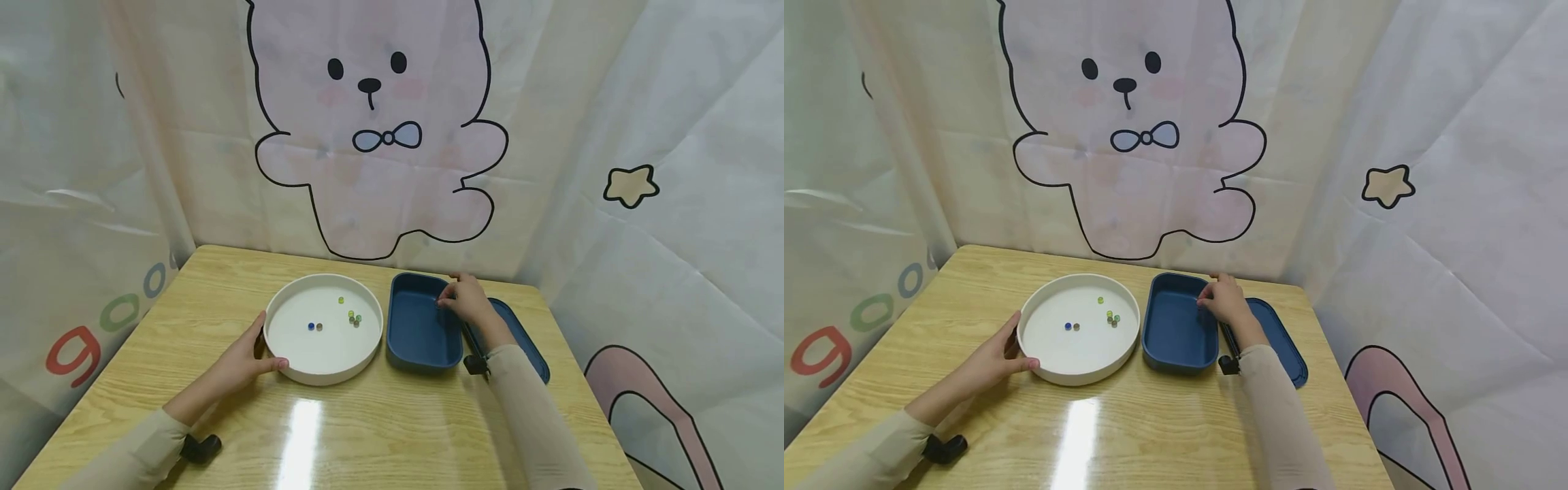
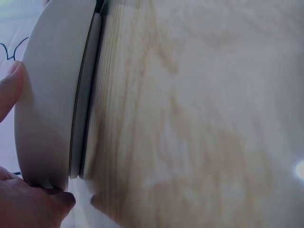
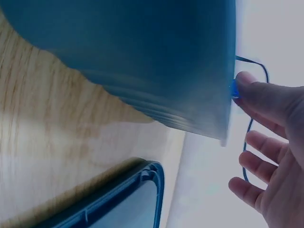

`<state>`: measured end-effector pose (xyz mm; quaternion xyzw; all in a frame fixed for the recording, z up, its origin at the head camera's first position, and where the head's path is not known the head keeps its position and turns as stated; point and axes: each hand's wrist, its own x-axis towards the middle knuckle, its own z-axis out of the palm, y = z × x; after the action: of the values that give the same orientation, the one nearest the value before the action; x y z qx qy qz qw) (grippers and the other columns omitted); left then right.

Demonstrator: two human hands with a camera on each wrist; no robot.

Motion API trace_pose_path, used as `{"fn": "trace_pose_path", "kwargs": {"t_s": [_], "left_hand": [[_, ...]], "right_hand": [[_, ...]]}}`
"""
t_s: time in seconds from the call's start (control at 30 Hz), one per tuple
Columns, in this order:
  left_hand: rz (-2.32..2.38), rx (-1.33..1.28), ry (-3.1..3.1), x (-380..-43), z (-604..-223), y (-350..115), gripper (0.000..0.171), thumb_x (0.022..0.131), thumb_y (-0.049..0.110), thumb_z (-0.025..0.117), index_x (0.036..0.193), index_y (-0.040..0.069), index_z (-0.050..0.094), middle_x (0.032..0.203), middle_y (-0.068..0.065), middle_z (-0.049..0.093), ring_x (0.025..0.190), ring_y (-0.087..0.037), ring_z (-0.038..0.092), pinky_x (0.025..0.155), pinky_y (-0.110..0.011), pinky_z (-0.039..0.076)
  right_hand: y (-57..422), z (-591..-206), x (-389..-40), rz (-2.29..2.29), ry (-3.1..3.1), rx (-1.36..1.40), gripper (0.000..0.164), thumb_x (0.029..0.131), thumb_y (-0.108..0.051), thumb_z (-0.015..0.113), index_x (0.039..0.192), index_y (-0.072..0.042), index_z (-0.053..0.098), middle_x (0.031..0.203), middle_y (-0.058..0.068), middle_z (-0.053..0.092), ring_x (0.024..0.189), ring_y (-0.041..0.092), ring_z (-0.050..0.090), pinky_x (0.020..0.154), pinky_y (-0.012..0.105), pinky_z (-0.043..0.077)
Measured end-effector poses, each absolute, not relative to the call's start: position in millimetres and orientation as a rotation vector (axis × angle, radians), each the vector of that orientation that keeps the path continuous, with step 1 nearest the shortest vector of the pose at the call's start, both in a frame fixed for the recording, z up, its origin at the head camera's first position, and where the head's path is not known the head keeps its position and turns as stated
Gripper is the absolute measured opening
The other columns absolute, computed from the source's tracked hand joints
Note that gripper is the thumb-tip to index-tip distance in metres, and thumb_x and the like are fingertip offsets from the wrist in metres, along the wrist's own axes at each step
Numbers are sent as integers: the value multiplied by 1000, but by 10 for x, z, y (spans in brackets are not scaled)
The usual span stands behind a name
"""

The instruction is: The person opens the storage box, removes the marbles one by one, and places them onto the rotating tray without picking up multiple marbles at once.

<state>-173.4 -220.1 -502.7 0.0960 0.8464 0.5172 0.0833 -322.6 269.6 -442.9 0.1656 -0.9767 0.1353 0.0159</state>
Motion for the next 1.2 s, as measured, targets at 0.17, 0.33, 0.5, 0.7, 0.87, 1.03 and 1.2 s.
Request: {"fn": "trace_pose_path", "kwargs": {"t_s": [0.17,0.33,0.5,0.7,0.87,1.03,1.2], "left_hand": [[1551,299,2520,-1726,-5021,-2185,127,85,33,85,162,1,-10,169,-27,-4,154,-50,4,121,-66,15],[1529,295,2525,-1723,-5033,-2180,126,86,34,84,162,0,-11,169,-28,-5,155,-49,3,121,-66,14],[1497,270,2548,-1721,-5045,-2184,126,86,37,84,162,0,-10,169,-27,-4,155,-49,3,121,-66,14],[1502,278,2541,-1718,-5056,-2172,127,86,39,83,162,0,-10,169,-28,-5,155,-49,3,120,-67,15],[1479,261,2562,-1733,-5051,-2192,128,85,41,84,162,0,-9,169,-27,-3,155,-49,4,121,-67,15],[1490,275,2555,-1751,-5045,-2215,129,84,41,85,162,0,-10,169,-27,-4,155,-49,3,121,-67,14],[1493,278,2547,-1751,-5054,-2219,128,85,38,85,162,-2,-10,169,-28,-4,155,-49,3,121,-67,14]], "right_hand": [[2734,-4323,-3159,646,-3004,516,10,95,-22,76,93,-12,78,154,23,43,142,49,37,115,65,32],[2725,-4226,-3126,838,-2962,524,11,97,-22,73,97,-11,74,153,18,42,144,44,32,115,63,31],[2638,-4148,-3132,912,-2897,583,12,97,-23,73,99,-12,74,144,14,48,138,39,38,114,60,33],[2471,-4049,-3102,1023,-2836,651,10,96,-21,75,100,-12,75,130,11,54,128,34,47,109,57,39],[2312,-3968,-3115,1069,-2825,707,13,97,-25,73,104,-14,75,124,8,54,122,29,49,106,54,42],[2151,-3940,-3148,1101,-2817,742,15,97,-29,73,106,-16,75,123,7,55,119,28,50,103,54,45],[1944,-3952,-3178,1129,-2824,764,14,96,-28,74,105,-17,76,119,5,57,115,26,53,103,50,47]]}}
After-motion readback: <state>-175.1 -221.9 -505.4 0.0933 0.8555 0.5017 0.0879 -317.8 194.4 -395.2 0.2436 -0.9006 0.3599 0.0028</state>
